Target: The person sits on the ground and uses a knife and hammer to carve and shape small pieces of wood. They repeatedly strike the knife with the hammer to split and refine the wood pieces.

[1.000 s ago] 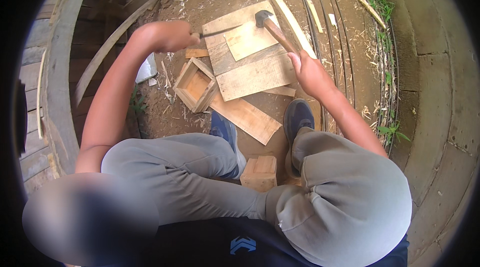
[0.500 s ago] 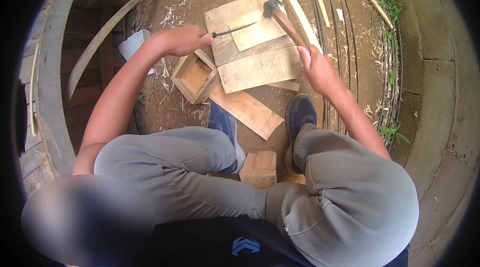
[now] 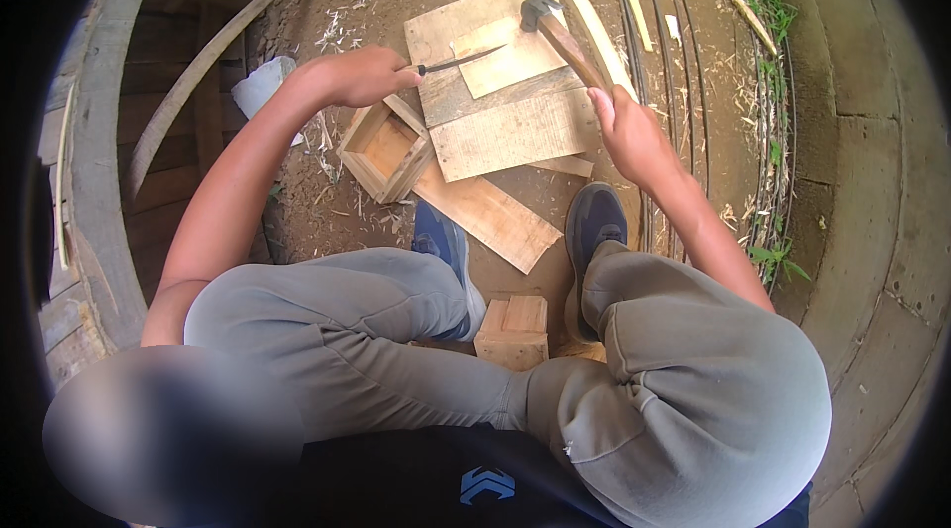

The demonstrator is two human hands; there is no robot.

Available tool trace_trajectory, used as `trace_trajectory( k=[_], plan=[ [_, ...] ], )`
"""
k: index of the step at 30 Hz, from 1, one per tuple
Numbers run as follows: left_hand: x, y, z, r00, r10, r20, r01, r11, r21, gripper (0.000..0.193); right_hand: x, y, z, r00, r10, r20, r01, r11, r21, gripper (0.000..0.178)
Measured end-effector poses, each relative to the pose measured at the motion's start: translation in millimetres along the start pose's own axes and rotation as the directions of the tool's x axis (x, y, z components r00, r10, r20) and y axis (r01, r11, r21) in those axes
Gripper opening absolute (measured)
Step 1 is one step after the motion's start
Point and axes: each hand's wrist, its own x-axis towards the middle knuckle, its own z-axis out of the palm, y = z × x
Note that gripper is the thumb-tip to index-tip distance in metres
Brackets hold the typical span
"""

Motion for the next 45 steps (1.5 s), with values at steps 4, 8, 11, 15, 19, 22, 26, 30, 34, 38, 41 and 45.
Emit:
trace_trajectory(
  k=[4, 8, 11, 15, 19, 22, 26, 30, 34, 38, 41, 45],
  plan=[
    [1.5, 2.2, 0.2, 1.0, -0.024, 0.011, 0.024, 1.0, -0.017, 0.059, -0.4, 2.4, 1.0, 1.0, -0.001, -0.004, 0.001, 1.0, -0.002, 0.055],
    [1.1, -0.2, 1.1, 1.0, -0.016, -0.009, 0.016, 1.0, -0.014, 0.058, 0.3, 0.7, 0.0, 1.0, -0.005, 0.005, 0.005, 1.0, -0.011, 0.055],
    [1.4, -1.0, 1.3, 1.0, -0.014, -0.015, 0.014, 1.0, -0.01, 0.057, 0.1, -0.7, -1.2, 1.0, 0.009, 0.013, -0.009, 1.0, -0.025, 0.055],
    [-0.8, 0.8, -0.9, 0.999, -0.05, 0.02, 0.05, 0.998, -0.027, 0.056, 0.0, -0.8, -1.3, 1.0, 0.015, 0.013, -0.015, 1.0, -0.018, 0.055],
    [-0.3, -3.8, 1.2, 0.999, -0.041, 0.007, 0.041, 0.999, -0.006, 0.056, 0.2, -3.1, -3.3, 0.999, 0.027, 0.021, -0.026, 0.999, -0.029, 0.055],
    [-5.3, 0.6, -3.0, 0.997, -0.068, 0.036, 0.067, 0.998, 0.01, 0.056, 0.6, -1.1, -2.0, 0.999, 0.032, 0.019, -0.031, 0.999, -0.029, 0.055],
    [-11.6, 7.1, -7.3, 0.994, -0.077, 0.075, 0.075, 0.997, 0.027, 0.058, 0.7, 1.9, -0.4, 0.999, 0.033, 0.013, -0.033, 0.999, -0.033, 0.055],
    [-3.1, -6.4, 5.2, 0.998, -0.052, 0.025, 0.052, 0.998, -0.026, 0.057, 0.8, -1.5, -1.1, 0.999, 0.031, 0.013, -0.031, 0.999, -0.028, 0.055],
    [-6.2, 4.1, 6.4, 0.998, -0.056, -0.009, 0.056, 0.998, 0.028, 0.056, 1.0, -1.4, -0.7, 0.999, 0.047, 0.018, -0.047, 0.998, -0.039, 0.056],
    [-8.3, 11.6, 1.5, 0.995, -0.1, 0.019, 0.098, 0.993, 0.064, 0.054, 0.8, -4.9, -2.3, 0.999, 0.042, 0.027, -0.041, 0.999, -0.037, 0.055],
    [-5.5, 12.4, 2.2, 0.995, -0.1, 0.014, 0.098, 0.991, 0.092, 0.053, 0.0, -0.4, 0.0, 1.0, 0.018, 0.005, -0.018, 0.999, -0.029, 0.054],
    [-8.4, 18.7, -3.0, 0.993, -0.114, 0.037, 0.11, 0.988, 0.107, 0.052, -5.0, -1.5, 2.6, 0.999, 0.0, -0.039, 0.0, 1.0, 0.002, 0.051]
  ],
)
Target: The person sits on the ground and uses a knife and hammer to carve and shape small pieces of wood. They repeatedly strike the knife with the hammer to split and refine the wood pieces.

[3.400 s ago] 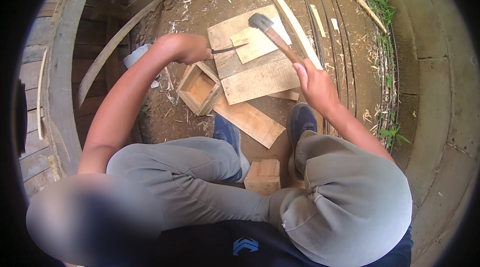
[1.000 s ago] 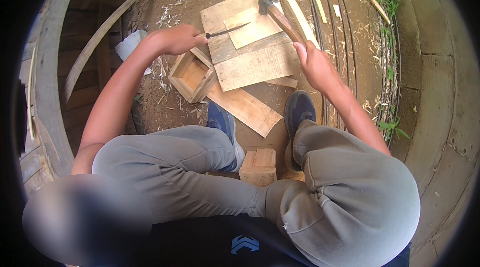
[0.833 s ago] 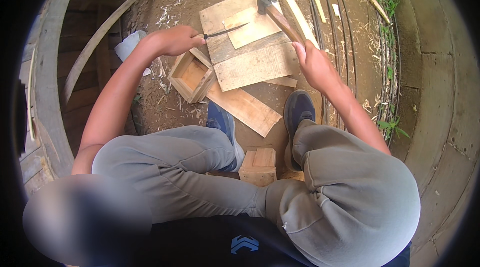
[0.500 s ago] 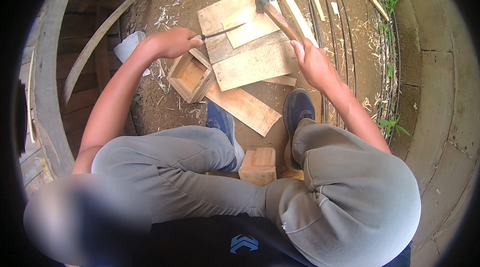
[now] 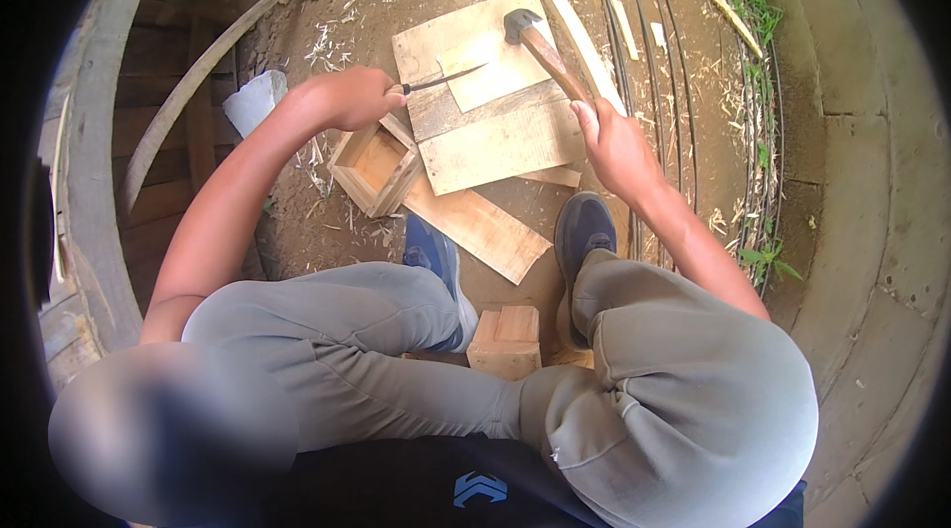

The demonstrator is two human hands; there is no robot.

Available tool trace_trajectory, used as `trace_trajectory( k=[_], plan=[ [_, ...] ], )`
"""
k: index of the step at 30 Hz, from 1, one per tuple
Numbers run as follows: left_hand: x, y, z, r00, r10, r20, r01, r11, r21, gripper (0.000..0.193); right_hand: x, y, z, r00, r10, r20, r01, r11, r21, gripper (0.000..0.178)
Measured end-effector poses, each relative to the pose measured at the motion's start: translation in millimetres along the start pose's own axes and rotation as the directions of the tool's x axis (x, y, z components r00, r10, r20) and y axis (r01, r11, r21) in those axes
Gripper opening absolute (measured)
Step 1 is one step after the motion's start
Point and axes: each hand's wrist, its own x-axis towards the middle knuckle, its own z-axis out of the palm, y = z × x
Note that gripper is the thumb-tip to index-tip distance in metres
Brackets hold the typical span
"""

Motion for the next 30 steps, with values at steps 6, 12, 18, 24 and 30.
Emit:
trace_trajectory(
  k=[6, 12, 18, 24, 30],
  plan=[
    [-0.5, -1.3, 2.6, 1.0, 0.008, -0.029, -0.008, 1.0, 0.002, 0.051, -4.9, -16.5, -4.6, 0.999, -0.044, -0.009, 0.045, 0.998, 0.033, 0.043],
    [-3.7, 6.0, -2.5, 0.999, 0.03, -0.025, -0.03, 1.0, 0.0, 0.05, -14.6, -18.4, -0.7, 0.99, -0.141, 0.003, 0.141, 0.989, 0.046, 0.039],
    [-3.2, 6.3, -2.3, 0.998, 0.057, -0.039, -0.056, 0.998, 0.035, 0.051, -11.7, -6.9, 11.7, 0.994, -0.105, 0.038, 0.104, 0.994, 0.016, 0.037],
    [-10.3, 10.4, -6.5, 0.998, 0.063, 0.02, -0.064, 0.996, 0.067, 0.05, -15.5, -29.2, -5.2, 0.979, -0.181, -0.093, 0.189, 0.979, 0.077, 0.033],
    [-2.2, 11.3, -5.4, 1.0, 0.024, -0.005, -0.023, 0.998, 0.058, 0.051, -14.9, -5.5, 11.6, 0.993, -0.103, 0.062, 0.109, 0.988, -0.107, 0.036]
  ],
)
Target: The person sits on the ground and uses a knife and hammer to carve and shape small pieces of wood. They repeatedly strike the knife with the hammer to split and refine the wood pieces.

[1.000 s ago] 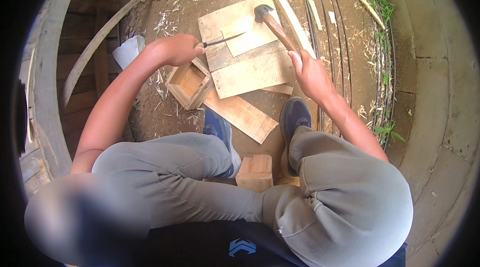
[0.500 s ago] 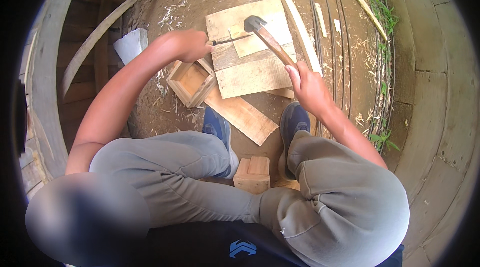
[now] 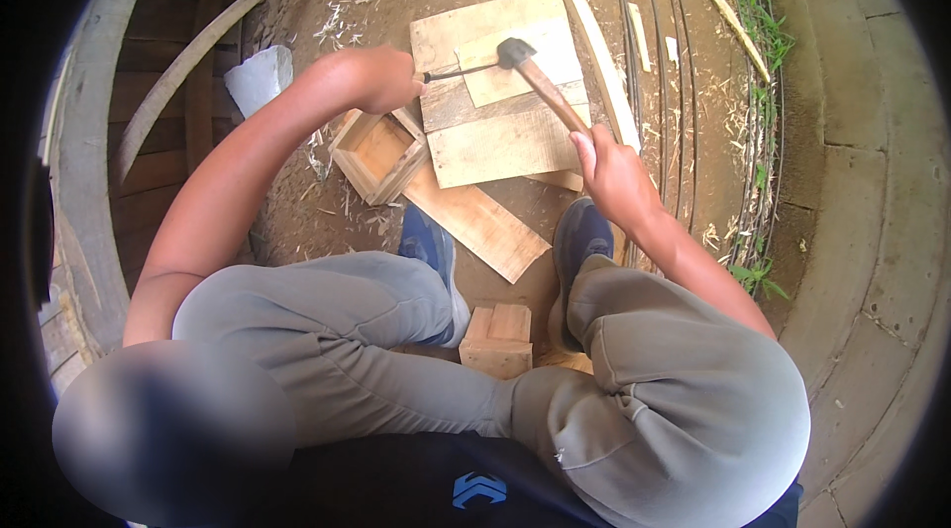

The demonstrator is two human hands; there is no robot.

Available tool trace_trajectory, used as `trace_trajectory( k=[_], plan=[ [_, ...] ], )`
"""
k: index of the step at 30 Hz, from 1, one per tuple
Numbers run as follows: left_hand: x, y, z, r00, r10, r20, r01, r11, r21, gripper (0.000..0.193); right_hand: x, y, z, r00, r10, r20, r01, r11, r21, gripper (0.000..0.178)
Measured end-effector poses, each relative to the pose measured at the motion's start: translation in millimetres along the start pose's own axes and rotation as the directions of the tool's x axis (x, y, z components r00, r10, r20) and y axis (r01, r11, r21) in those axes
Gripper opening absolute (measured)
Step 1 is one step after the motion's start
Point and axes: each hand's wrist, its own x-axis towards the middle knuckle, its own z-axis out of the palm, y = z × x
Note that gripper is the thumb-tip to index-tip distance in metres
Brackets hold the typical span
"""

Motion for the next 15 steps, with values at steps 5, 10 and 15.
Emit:
trace_trajectory(
  k=[5, 10, 15],
  plan=[
    [-6.8, 5.4, -5.3, 0.999, -0.026, 0.029, 0.026, 1.0, -0.008, 0.05, -2.7, -8.3, -13.2, 0.99, -0.025, -0.141, 0.046, 0.988, 0.145, 0.036],
    [-1.1, 4.0, -4.0, 0.998, 0.007, 0.065, -0.011, 0.999, 0.052, 0.05, 4.6, -2.1, 2.1, 0.999, -0.004, 0.038, 0.002, 0.998, 0.058, 0.036],
    [1.4, 7.2, 3.2, 0.997, 0.031, 0.074, -0.036, 0.997, 0.061, 0.05, -7.0, -9.5, -0.5, 0.995, 0.012, -0.098, 0.005, 0.986, 0.167, 0.035]
  ],
)
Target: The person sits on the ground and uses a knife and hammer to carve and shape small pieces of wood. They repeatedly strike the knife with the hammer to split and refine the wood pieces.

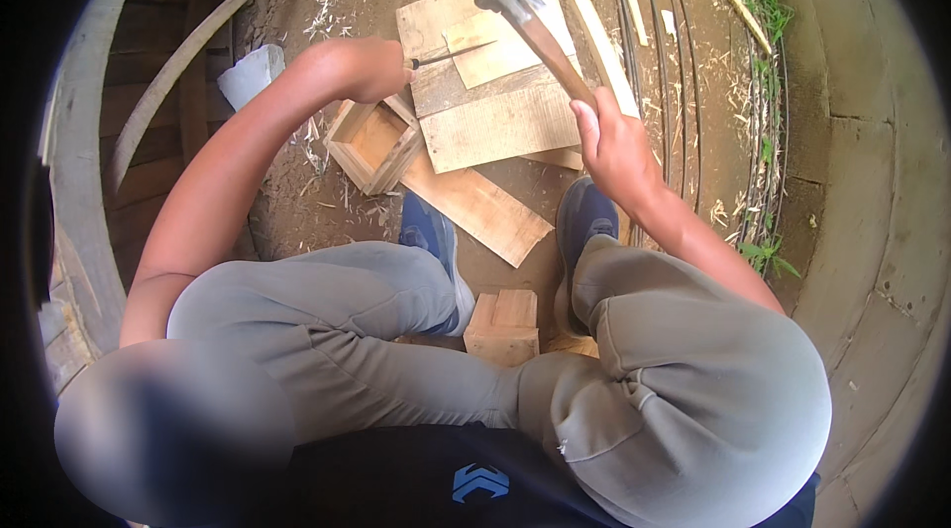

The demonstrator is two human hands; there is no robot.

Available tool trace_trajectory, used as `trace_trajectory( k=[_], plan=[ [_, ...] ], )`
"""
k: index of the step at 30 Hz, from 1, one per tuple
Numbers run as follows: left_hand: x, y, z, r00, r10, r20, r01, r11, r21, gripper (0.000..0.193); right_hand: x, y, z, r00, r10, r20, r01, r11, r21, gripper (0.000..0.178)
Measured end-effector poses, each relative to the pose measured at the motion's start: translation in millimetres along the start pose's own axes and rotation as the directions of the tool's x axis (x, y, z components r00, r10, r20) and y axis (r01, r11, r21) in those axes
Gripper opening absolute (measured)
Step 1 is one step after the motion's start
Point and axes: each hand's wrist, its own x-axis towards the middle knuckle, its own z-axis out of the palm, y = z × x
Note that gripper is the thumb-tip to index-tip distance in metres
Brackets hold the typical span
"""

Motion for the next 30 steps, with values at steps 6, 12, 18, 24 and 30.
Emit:
trace_trajectory(
  k=[6, 12, 18, 24, 30],
  plan=[
    [-0.5, 1.3, -13.9, 0.996, -0.054, 0.068, 0.055, 0.998, -0.007, 0.052, 7.7, 2.0, -5.9, 0.998, 0.006, 0.064, -0.003, 0.998, -0.059, 0.038],
    [0.2, 6.9, -13.9, 0.996, -0.066, 0.063, 0.067, 0.998, -0.014, 0.04, 8.2, 6.8, 1.0, 0.993, -0.001, 0.116, 0.009, 0.998, -0.069, 0.043],
    [-3.7, 10.3, -14.0, 0.992, -0.082, 0.099, 0.079, 0.996, 0.041, 0.04, 7.9, -11.7, -6.4, 0.988, 0.049, 0.15, -0.036, 0.995, -0.092, 0.049],
    [-2.0, 4.1, -12.6, 0.984, -0.102, 0.145, 0.098, 0.995, 0.031, 0.054, 34.7, -16.8, -24.2, 0.978, -0.02, 0.21, 0.041, 0.995, -0.093, 0.051],
    [0.5, 3.5, -14.1, 0.991, -0.03, 0.134, 0.023, 0.998, 0.055, 0.055, 14.8, 5.0, -9.3, 0.969, 0.068, 0.237, -0.047, 0.994, -0.097, 0.057]
  ],
)
